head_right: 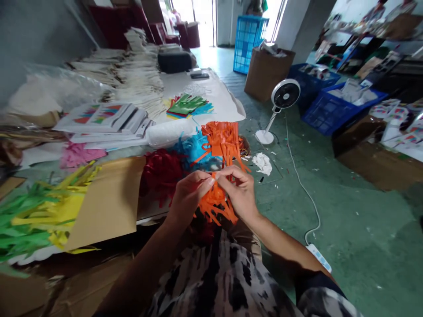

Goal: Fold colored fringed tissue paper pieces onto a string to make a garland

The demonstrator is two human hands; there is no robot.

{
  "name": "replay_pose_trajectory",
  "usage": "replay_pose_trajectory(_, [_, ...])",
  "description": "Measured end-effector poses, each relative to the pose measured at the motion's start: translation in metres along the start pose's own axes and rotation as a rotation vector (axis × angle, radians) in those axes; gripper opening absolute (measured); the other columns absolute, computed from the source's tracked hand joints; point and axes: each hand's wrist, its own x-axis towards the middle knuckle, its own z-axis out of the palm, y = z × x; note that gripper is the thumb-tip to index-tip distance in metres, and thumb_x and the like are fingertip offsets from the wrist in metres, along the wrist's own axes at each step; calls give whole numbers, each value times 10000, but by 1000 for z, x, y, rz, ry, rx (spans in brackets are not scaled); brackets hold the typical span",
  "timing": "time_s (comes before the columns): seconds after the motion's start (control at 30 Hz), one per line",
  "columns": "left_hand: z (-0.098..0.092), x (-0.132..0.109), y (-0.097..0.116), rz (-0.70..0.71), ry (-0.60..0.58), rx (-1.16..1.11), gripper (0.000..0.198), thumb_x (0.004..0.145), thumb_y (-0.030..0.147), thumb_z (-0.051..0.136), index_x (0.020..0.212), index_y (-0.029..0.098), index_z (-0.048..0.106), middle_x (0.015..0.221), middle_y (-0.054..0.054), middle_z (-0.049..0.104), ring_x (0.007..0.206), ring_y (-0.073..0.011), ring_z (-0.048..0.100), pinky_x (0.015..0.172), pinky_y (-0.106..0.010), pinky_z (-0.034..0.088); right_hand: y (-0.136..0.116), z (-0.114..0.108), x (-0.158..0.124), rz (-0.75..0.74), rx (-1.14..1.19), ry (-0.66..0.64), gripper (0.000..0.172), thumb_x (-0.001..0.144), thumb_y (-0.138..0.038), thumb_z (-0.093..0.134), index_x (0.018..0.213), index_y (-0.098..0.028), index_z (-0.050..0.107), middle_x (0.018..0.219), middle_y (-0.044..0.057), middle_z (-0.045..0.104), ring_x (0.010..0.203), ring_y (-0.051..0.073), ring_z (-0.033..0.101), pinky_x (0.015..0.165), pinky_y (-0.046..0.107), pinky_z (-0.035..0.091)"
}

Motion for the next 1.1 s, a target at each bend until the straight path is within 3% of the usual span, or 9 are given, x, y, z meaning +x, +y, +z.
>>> replay_pose_trajectory(0.17, [-7, -5, -1, 6, 52, -24, 207, 862, 355, 780, 799, 175, 698, 847, -18, 709, 796, -144, 609, 787, -262, 492, -21, 1, 6, -74, -145, -182, 145, 940, -387, 728, 880, -264, 775, 892, 8, 730, 883, 193, 641, 848, 358, 494])
replay_pose_trajectory(0.33, [-9, -11, -1, -6, 101, -72, 220, 855, 351, 798, 786, 169, 694, 839, -15, 714, 793, -137, 632, 796, -253, 507, -25, 11, 11, -218, -217, -230, 155, 946, -342, 735, 819, -255, 754, 793, 3, 714, 801, 191, 640, 812, 381, 500])
replay_pose_trajectory(0.47, [-21, -8, 0, -50, 213, -205, 246, 799, 325, 864, 969, 198, 739, 820, -1, 745, 764, -140, 676, 775, -257, 539, -20, 26, 25, -296, -179, -269, 120, 944, -302, 734, 831, -267, 757, 764, 5, 722, 782, 199, 659, 784, 387, 520])
replay_pose_trajectory(0.57, [-41, 1, -3, -94, 276, -208, 287, 786, 353, 882, 996, 180, 791, 879, -33, 781, 793, -148, 690, 785, -258, 544, -12, 45, 60, -316, -226, -388, 160, 974, -326, 687, 841, -270, 756, 801, 6, 749, 781, 192, 681, 769, 370, 535])
replay_pose_trajectory(0.67, [-65, 13, -7, -126, 327, -242, 252, 820, 380, 862, 950, 174, 797, 851, -30, 779, 768, -139, 693, 744, -241, 534, 5, 76, 124, -404, -408, -411, 214, 1000, -372, 635, 877, -256, 765, 896, 20, 778, 868, 199, 704, 834, 360, 536])
replay_pose_trajectory(0.73, [-80, 22, -5, -121, 381, -357, 242, 814, 373, 874, 931, 190, 766, 820, -10, 770, 753, -136, 707, 734, -238, 542, 23, 102, 171, -433, -716, -419, 277, 1024, -380, 579, 922, -223, 784, 920, 56, 773, 889, 214, 696, 859, 352, 513])
replay_pose_trajectory(0.83, [-98, 33, 4, -83, 464, -529, 252, 798, 354, 888, 901, 206, 711, 846, 9, 768, 790, -142, 741, 770, -254, 574, 55, 144, 224, -317, -1151, -567, 298, 1029, -327, 540, 1130, -213, 795, 1143, 104, 778, 1038, 248, 695, 891, 342, 483])
replay_pose_trajectory(0.97, [-115, 43, 21, 55, 547, -574, 232, 823, 325, 863, 871, 201, 673, 882, 21, 757, 849, -137, 754, 836, -265, 593, 83, 183, 243, -225, -1243, -613, 274, 951, -272, 631, 1130, -148, 798, 1191, 179, 772, 1124, 311, 676, 963, 401, 458])
replay_pose_trajectory(1.1, [-124, 47, 27, 136, 570, -581, 202, 853, 336, 829, 875, 199, 681, 859, 20, 734, 887, -142, 737, 920, -294, 585, 84, 192, 237, -219, -1273, -579, 267, 941, -171, 567, 1071, -107, 791, 1188, 230, 763, 1153, 336, 658, 1026, 466, 413])
